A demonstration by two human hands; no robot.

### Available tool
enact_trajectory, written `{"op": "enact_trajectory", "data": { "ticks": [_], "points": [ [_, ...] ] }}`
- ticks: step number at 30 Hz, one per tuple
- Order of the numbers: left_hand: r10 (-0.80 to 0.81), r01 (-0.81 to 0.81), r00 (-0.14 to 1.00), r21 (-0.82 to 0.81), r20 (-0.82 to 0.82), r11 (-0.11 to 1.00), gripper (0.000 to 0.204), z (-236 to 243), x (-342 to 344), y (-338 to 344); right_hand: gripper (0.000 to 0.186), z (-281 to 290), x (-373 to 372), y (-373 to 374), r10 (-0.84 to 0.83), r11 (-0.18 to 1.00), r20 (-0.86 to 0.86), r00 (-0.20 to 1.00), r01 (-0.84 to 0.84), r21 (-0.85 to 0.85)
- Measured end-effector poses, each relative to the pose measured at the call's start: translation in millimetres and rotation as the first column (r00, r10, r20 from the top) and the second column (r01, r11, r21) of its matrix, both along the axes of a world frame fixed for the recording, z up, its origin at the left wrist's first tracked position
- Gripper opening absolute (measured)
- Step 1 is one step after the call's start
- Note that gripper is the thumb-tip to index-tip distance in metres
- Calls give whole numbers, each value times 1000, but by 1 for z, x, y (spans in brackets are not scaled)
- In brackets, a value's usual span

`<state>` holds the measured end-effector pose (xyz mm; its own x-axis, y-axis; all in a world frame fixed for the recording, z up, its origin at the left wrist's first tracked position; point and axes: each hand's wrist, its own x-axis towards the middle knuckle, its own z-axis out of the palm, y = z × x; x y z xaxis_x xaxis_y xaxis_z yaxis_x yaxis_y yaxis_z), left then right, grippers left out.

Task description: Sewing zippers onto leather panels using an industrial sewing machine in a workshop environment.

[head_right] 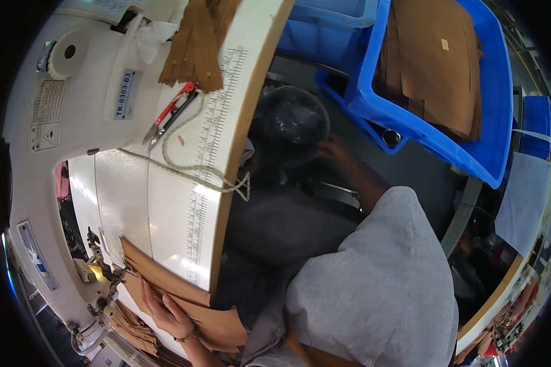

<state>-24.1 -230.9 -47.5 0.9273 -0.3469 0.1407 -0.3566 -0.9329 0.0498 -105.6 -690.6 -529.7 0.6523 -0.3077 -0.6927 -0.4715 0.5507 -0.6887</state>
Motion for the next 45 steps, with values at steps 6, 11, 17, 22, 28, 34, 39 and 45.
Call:
{"op": "enact_trajectory", "data": {
  "ticks": [6, 11, 17, 22, 28, 34, 39, 45],
  "points": [
    [-22, 22, 1000, 2, 9, 1000, 54, 1, -1, -2, 36, -19, -104, -31, 205, 975, -251, 946, -219, -32],
    [13, -13, 1000, 6, -1, 1000, 56, 0, -1, -1, 31, -20, -125, -27, 157, 987, -358, 921, -158, 25],
    [0, 0, 1000, -15, -3, 1000, 57, -2, 0, 0, 32, -16, -127, -36, 266, 958, -369, 890, -287, -2],
    [-16, 16, 1000, 0, 0, 1000, 57, -1, 0, 2, 43, 1, -132, -48, 399, 893, -445, 802, -450, -12],
    [-16, 16, 1000, -13, 2, 1000, 52, -3, 0, 4, 29, -6, -139, -53, 433, 840, -528, 731, -540, -58],
    [12, -12, 1000, -32, -3, 999, 53, 0, -1, -2, 35, 57, -105, -30, 427, 190, -385, 818, -497, -847],
    [28, -29, 1000, -66, -13, 997, 54, 2, 1, 1, 40, 253, -28, 15, 730, 174, -94, 677, -316, -933],
    [86, -82, 996, -121, 30, 989, 56, 4, 0, 7, 34, 460, 77, 85, 966, 236, 257, 16, 338, -911]
  ]
}}
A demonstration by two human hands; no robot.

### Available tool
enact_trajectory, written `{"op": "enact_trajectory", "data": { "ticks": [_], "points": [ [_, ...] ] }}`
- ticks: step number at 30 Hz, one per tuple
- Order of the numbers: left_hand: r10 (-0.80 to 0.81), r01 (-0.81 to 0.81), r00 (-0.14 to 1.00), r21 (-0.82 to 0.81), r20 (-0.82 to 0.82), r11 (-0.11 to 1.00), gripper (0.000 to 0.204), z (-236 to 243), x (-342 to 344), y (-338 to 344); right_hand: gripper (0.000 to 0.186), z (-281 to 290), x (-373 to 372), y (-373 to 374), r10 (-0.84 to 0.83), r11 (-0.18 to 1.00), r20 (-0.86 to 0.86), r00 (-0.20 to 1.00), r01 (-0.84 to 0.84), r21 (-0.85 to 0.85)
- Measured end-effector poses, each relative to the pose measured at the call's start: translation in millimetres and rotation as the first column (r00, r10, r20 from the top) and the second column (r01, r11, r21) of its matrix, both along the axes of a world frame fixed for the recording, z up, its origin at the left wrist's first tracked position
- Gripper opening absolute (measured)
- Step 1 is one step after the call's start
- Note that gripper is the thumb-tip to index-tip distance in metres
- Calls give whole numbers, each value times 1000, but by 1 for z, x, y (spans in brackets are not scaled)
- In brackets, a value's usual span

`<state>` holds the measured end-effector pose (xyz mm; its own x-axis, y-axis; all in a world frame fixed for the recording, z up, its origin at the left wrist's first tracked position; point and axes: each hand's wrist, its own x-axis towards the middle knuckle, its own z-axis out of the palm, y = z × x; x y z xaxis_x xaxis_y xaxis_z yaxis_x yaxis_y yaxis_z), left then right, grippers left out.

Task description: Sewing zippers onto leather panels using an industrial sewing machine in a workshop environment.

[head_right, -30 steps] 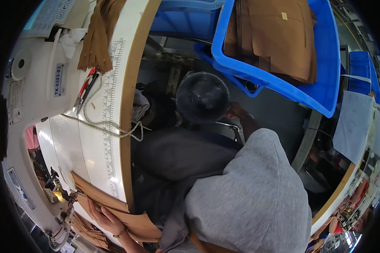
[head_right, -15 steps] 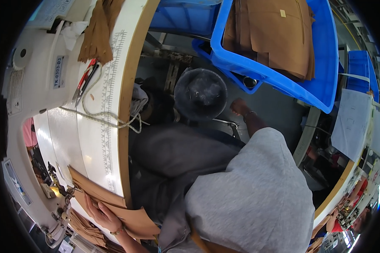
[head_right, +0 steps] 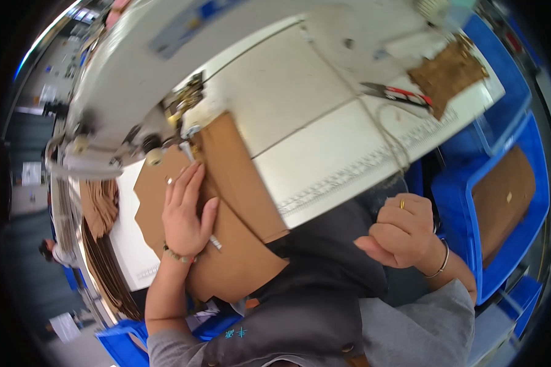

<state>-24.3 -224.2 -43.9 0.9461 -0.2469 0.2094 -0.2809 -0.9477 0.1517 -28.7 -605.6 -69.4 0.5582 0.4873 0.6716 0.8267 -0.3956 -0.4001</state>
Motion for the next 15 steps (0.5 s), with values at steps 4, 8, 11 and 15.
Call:
{"op": "enact_trajectory", "data": {
  "ticks": [4, 8, 11, 15],
  "points": [
    [-46, 46, 998, 3, 40, 999, 57, 0, -1, 2, 24, 33, 67, 83, 238, 970, 95, 967, -231, -82],
    [-43, 42, 997, 16, 69, 999, 58, -2, -2, 4, 17, 21, 112, 165, 306, 925, 37, 951, -288, -247],
    [-34, 33, 997, 17, 66, 999, 58, -4, -2, 5, 20, 10, 127, 195, 302, 908, 48, 952, -272, -318],
    [-37, 38, 996, -9, 86, 999, 55, -5, -5, 9, 34, 1, 127, 201, 266, 908, 13, 964, -246, -338]
  ]
}}
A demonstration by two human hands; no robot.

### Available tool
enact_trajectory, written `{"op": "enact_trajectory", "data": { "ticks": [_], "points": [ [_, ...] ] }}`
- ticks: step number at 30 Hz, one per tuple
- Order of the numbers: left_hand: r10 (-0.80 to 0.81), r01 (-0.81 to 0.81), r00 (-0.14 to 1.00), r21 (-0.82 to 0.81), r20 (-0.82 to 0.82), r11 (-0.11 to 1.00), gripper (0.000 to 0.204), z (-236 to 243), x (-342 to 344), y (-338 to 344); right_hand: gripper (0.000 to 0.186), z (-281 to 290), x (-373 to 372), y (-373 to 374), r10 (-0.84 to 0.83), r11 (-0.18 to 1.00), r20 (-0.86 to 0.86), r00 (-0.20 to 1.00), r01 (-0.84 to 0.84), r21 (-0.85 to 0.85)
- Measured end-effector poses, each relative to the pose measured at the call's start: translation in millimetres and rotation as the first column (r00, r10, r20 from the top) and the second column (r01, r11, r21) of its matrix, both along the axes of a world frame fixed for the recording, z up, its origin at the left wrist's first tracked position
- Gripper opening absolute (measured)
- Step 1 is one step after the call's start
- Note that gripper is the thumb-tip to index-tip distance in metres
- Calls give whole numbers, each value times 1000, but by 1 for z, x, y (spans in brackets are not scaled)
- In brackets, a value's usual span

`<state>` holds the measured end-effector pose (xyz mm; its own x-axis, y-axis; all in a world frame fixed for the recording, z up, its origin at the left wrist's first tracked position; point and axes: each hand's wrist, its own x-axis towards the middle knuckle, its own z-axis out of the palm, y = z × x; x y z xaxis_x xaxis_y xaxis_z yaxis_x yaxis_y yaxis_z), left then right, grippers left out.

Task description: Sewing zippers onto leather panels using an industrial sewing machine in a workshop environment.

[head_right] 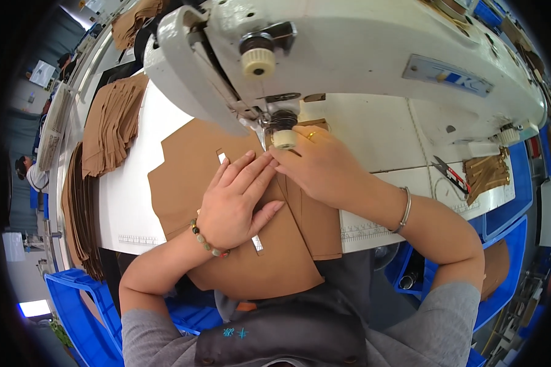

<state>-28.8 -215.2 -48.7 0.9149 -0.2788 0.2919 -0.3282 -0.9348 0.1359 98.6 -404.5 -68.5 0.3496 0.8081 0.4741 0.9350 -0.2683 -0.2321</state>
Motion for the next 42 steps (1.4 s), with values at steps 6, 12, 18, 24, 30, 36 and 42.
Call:
{"op": "enact_trajectory", "data": {
  "ticks": [6, 12, 18, 24, 30, 36, 42],
  "points": [
    [280, -270, 957, -126, 75, 955, 40, 10, 28, 58, 51, -1, -1, -8, 7, 998, 11, 1000, -6, -66],
    [428, -569, 812, -374, -398, 732, 44, 2, 64, 129, 52, 4, 0, -6, 48, 997, 62, 997, -44, -63],
    [200, -287, 958, -752, -207, 594, 16, 4, 18, 121, 60, 9, -4, -8, 42, 994, 63, 997, -35, -107],
    [-113, 88, 994, -716, 13, 692, 19, 23, 16, 52, 76, 8, -7, -12, 34, 986, 64, 997, -23, -165],
    [-36, 68, 997, -556, 67, 829, 42, 23, 30, 4, 66, -2, -4, -11, 96, 993, -92, 991, -89, 70],
    [-143, 163, 983, -199, 111, 966, 72, 11, 7, 16, 51, -2, -5, -17, 96, 994, -9, 995, -96, -52],
    [-14, -22, 974, -154, -227, 988, 70, -4, -6, -1, 56, 13, -4, -19, 108, 977, 15, 994, -104, -187]
  ]
}}
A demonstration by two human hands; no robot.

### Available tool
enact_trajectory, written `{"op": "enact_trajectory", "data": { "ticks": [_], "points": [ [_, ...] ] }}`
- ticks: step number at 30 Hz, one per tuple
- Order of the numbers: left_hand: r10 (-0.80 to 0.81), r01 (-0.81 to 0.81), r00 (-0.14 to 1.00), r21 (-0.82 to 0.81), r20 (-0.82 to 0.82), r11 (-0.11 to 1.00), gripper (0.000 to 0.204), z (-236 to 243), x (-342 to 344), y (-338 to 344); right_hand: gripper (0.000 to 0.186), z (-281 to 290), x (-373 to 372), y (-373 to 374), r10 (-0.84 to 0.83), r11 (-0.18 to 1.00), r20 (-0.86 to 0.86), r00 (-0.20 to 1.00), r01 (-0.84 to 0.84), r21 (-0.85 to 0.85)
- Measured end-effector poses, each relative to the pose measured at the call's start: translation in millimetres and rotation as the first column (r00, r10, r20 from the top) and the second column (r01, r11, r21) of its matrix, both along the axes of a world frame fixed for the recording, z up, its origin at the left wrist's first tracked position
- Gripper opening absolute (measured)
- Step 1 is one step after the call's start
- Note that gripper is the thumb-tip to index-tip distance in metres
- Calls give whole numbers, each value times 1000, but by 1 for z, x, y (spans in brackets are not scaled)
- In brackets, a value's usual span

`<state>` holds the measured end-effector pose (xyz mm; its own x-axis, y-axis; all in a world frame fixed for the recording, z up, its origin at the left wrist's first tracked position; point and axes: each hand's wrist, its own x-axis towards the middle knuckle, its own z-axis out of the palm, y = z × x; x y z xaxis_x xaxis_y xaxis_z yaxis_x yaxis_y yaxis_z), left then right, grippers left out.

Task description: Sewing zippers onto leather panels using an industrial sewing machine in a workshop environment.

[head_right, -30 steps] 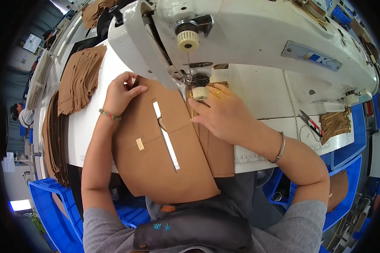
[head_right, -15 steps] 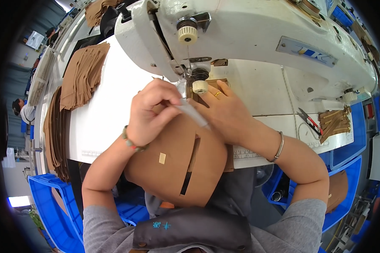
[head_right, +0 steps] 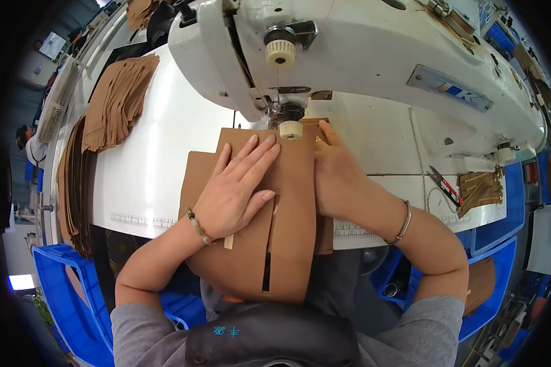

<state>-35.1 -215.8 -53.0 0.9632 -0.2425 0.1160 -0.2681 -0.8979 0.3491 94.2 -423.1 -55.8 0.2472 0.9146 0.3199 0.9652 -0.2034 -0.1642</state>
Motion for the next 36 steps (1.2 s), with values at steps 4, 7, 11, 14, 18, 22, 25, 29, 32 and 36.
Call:
{"op": "enact_trajectory", "data": {
  "ticks": [4, 7, 11, 14, 18, 22, 25, 29, 32, 36],
  "points": [
    [85, -84, 996, -76, 4, 994, 63, -2, 2, -7, 59, 6, -3, -2, 3, 1000, -107, 994, -3, -6],
    [96, -94, 995, -46, 34, 994, 59, -2, 6, -5, 56, 2, -3, 1, 24, 993, -109, 994, -11, 122],
    [87, -89, 994, 24, 71, 996, 55, -3, 11, -2, 56, -4, 1, 1, 30, 995, -32, 999, -27, 97],
    [95, -98, 992, 30, 81, 995, 54, -3, 12, -2, 55, -5, 2, -1, 31, 997, -30, 999, -29, 65],
    [112, -113, 990, 5, 87, 994, 53, -4, 14, -3, 54, -3, 2, 0, 53, 996, -64, 997, -48, 80],
    [116, -116, 989, -3, 90, 993, 50, -5, 17, -1, 53, -3, 2, 1, 56, 993, -50, 997, -51, 106],
    [115, -114, 990, -13, 87, 993, 48, -5, 21, 2, 52, -4, 3, 1, 50, 993, -47, 998, -45, 107],
    [126, -123, 986, -32, 107, 992, 47, -6, 25, 7, 52, -5, 3, 2, 45, 995, -54, 998, -40, 87],
    [119, -116, 985, -27, 124, 993, 46, -6, 25, 12, 51, -3, 2, 3, 35, 997, -65, 997, -31, 66],
    [127, -126, 983, -14, 136, 992, 46, -8, 26, 14, 53, 3, 1, 1, -1, 1000, -107, 994, -2, -24]
  ]
}}
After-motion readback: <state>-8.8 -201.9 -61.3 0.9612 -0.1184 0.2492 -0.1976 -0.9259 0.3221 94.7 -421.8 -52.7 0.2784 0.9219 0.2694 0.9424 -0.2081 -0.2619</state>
